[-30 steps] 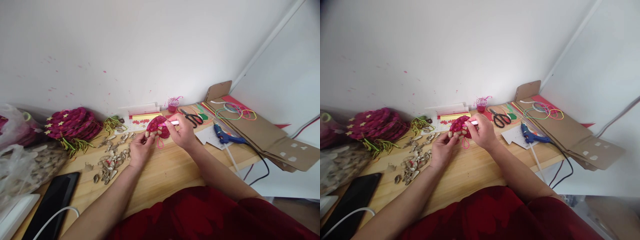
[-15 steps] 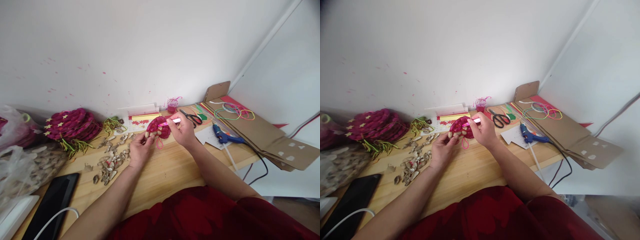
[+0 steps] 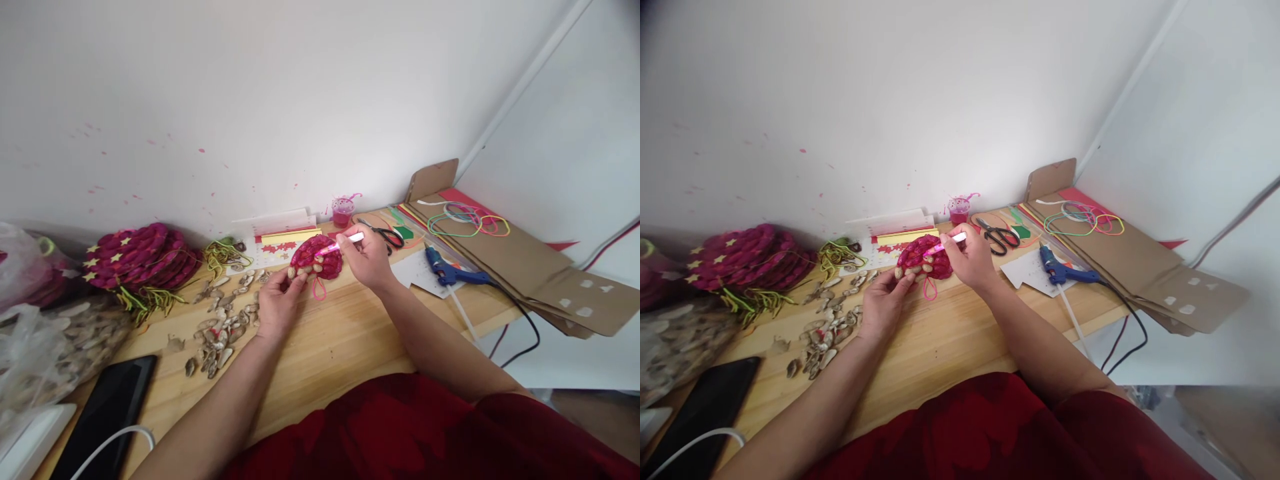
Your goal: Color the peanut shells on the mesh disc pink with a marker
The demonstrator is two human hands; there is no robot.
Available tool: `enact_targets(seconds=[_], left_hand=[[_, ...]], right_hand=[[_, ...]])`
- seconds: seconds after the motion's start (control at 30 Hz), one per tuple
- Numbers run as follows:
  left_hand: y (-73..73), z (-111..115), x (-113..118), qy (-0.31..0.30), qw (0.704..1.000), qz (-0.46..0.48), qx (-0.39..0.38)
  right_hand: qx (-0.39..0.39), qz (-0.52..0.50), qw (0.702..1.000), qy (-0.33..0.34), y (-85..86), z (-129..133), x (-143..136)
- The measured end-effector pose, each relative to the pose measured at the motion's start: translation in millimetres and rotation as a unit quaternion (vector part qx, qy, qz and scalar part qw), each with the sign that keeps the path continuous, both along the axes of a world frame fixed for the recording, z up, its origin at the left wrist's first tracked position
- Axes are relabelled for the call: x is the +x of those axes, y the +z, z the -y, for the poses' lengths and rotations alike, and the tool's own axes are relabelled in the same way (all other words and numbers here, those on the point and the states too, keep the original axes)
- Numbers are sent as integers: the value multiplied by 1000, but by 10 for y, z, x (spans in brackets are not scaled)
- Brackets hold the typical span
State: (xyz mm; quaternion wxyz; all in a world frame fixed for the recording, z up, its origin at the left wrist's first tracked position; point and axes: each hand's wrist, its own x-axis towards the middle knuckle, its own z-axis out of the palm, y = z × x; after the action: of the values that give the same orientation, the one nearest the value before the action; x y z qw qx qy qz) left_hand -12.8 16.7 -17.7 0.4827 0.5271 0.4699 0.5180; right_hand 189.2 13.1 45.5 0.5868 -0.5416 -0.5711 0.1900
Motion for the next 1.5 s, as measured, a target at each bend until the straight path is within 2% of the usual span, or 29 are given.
enact_targets(seconds=[0.13,0.23,0.3,0.47,0.63,0.77,0.97,1.13,1.3,1.5], left_hand=[[47,12,2,-8,1000,10,-8],[61,14,3,-11,1000,22,-11],[54,10,6,-14,999,33,-16],[13,-10,7,-12,998,47,-35],[3,-15,2,-19,998,56,-35],[26,-8,5,-11,998,51,-32],[4,-16,8,-8,998,58,-30],[20,-11,8,-11,997,66,-40],[60,-5,8,-7,998,44,-37],[25,-18,11,-8,996,69,-48]], right_hand=[[15,-3,1000,-22,-4,-9,35],[14,-12,1000,9,11,3,25],[4,-6,1000,22,21,11,18],[8,11,1000,-17,22,9,37],[10,12,1000,23,39,29,21],[14,35,999,-2,66,47,14],[30,45,998,27,69,64,-9],[47,73,996,11,59,69,-9],[55,85,994,29,38,79,-47],[46,80,995,23,28,58,-34]])
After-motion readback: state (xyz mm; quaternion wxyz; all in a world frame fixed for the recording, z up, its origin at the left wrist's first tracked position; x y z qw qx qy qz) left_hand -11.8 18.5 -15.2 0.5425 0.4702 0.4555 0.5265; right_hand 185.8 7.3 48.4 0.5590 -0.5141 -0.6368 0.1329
